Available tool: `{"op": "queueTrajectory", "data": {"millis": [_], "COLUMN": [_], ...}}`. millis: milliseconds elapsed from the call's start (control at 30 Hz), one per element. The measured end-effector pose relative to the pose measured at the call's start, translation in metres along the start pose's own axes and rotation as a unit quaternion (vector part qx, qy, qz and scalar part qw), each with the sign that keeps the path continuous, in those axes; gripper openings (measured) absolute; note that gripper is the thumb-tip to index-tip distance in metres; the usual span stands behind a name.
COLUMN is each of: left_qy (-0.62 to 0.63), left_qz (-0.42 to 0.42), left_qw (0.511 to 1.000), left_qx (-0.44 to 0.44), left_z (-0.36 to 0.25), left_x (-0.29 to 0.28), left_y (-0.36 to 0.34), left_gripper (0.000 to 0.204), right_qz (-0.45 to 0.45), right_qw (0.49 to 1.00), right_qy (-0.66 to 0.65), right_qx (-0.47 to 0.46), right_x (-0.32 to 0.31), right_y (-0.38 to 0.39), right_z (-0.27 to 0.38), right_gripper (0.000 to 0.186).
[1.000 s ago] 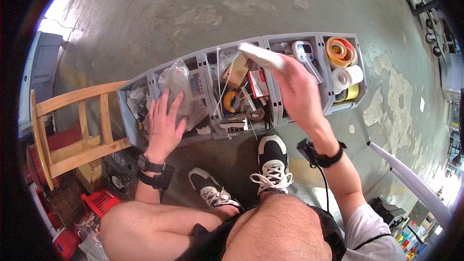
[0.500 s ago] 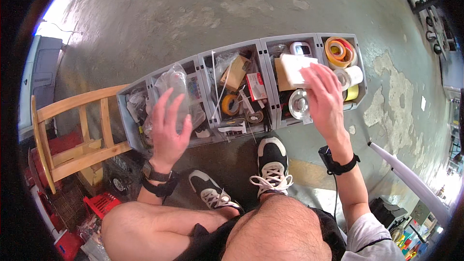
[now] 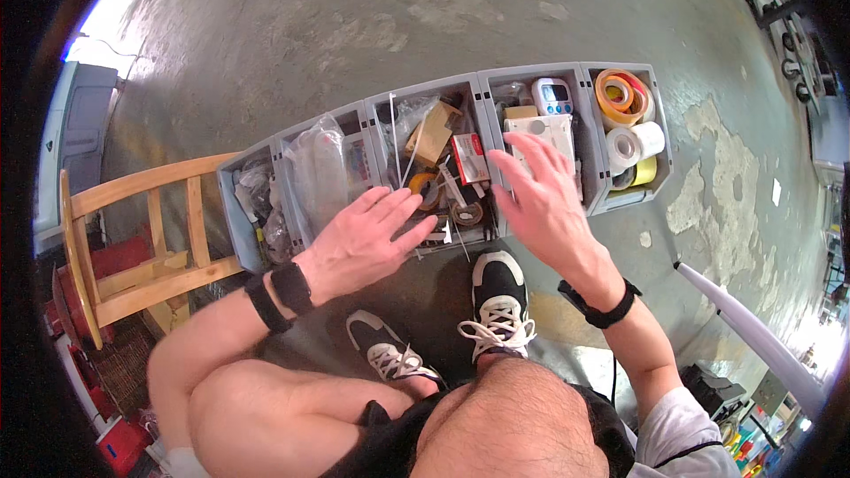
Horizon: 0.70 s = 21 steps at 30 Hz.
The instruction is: Searching through and sorting various small components and electronics in a multi-compartment storage bin.
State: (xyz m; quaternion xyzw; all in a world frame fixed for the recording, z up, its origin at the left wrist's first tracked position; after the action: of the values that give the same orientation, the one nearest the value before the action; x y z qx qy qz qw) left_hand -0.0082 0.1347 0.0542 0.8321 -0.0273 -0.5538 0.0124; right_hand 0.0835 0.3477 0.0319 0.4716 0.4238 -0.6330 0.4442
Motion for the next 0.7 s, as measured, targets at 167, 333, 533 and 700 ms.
{"op": "queueTrajectory", "data": {"millis": [167,333,533,700], "left_qy": [-0.030,0.002,0.055,-0.010], "left_qz": [0.029,0.012,-0.019,0.069], "left_qw": [0.997,0.999,0.998,0.997], "left_qx": [0.066,0.030,-0.007,-0.034], "left_z": [0.007,0.000,-0.001,0.002], "left_x": [-0.009,-0.001,0.026,0.054], "left_y": [-0.009,-0.011,-0.017,-0.014], "left_gripper": [0.049,0.057,0.074,0.066], "right_qz": [0.013,0.014,0.016,0.015], "right_qw": [1.000,0.999,0.999,0.998], "right_qy": [-0.013,-0.032,-0.044,-0.046], "right_qx": [0.007,0.007,0.019,0.031], "right_x": [0.024,0.036,0.041,0.042], "right_y": [-0.043,-0.082,-0.097,-0.101], "right_z": [0.026,0.049,0.052,0.054], "right_gripper": [0.052,0.052,0.051,0.050]}}
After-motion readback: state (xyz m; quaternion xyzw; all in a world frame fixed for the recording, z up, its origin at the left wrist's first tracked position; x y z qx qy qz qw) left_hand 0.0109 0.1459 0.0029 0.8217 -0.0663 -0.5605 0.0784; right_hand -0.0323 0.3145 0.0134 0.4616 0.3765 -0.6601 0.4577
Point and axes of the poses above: each hand's wrist, its own y-axis away from the middle knuckle, its own x-axis out of the palm, z = x × y, the point moved 6 cm from there along -y, towards the middle knuckle, and after that the axes turned 14 degrees about y, right-handed, at the moved point
